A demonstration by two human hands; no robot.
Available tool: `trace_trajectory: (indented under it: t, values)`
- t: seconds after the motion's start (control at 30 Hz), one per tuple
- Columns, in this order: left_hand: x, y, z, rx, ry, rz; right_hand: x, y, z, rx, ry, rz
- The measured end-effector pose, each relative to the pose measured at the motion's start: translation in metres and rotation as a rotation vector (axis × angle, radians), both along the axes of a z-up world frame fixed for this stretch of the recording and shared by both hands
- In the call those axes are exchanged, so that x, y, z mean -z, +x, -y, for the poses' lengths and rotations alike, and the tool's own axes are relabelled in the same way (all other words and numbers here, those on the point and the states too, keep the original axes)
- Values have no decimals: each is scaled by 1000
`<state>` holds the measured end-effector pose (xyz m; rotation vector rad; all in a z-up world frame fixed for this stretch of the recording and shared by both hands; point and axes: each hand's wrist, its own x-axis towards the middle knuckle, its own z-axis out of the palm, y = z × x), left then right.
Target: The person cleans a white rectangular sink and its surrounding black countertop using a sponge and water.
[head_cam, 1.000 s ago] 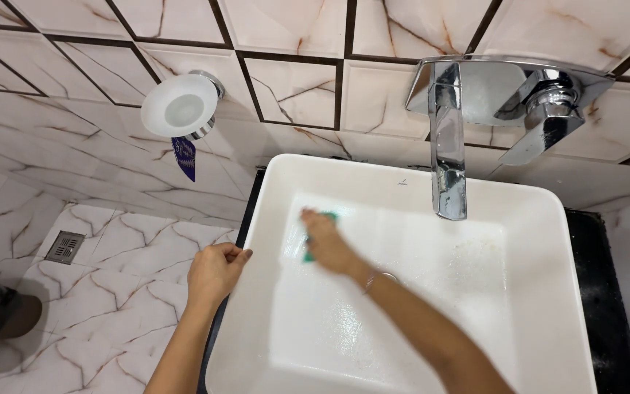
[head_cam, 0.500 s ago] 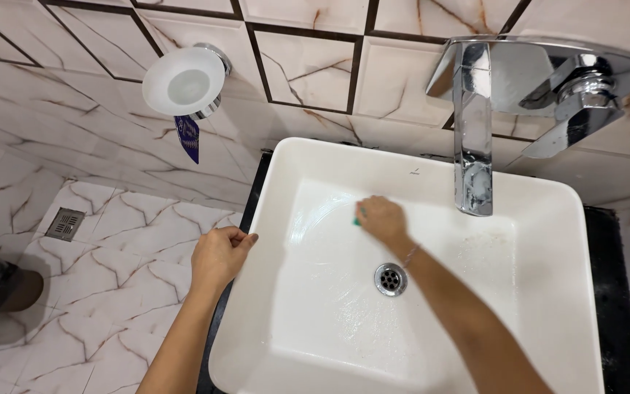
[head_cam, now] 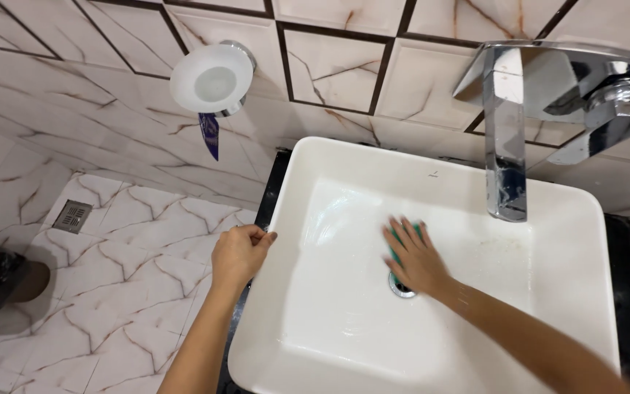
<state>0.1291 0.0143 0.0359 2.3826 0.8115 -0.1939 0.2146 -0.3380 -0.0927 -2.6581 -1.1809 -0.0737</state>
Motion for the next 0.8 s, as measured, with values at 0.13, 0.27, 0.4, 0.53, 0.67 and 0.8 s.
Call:
trace_trajectory:
  t: [0.13,0.27,0.4,0.53,0.67,0.8]
  values:
    - [4,-2,-3,31,4,27,10,-58,-94,33,-230,-452]
    - [4,2,-4,49,14,-32,-23,-125,-20,-593,-71,-620]
    - [3,1,-3,37,14,-18,-25,-27,26,-422,-606,-265]
    - [7,6,-5,54,39,-43,10,-4,-75,79,-33,-103]
    - [18,1,-10,132,98,114,-6,-114,-129,-412,-127,-438]
    - [16,2,-9,129,75,81,-58,-152,-46,-446,-309,-1086]
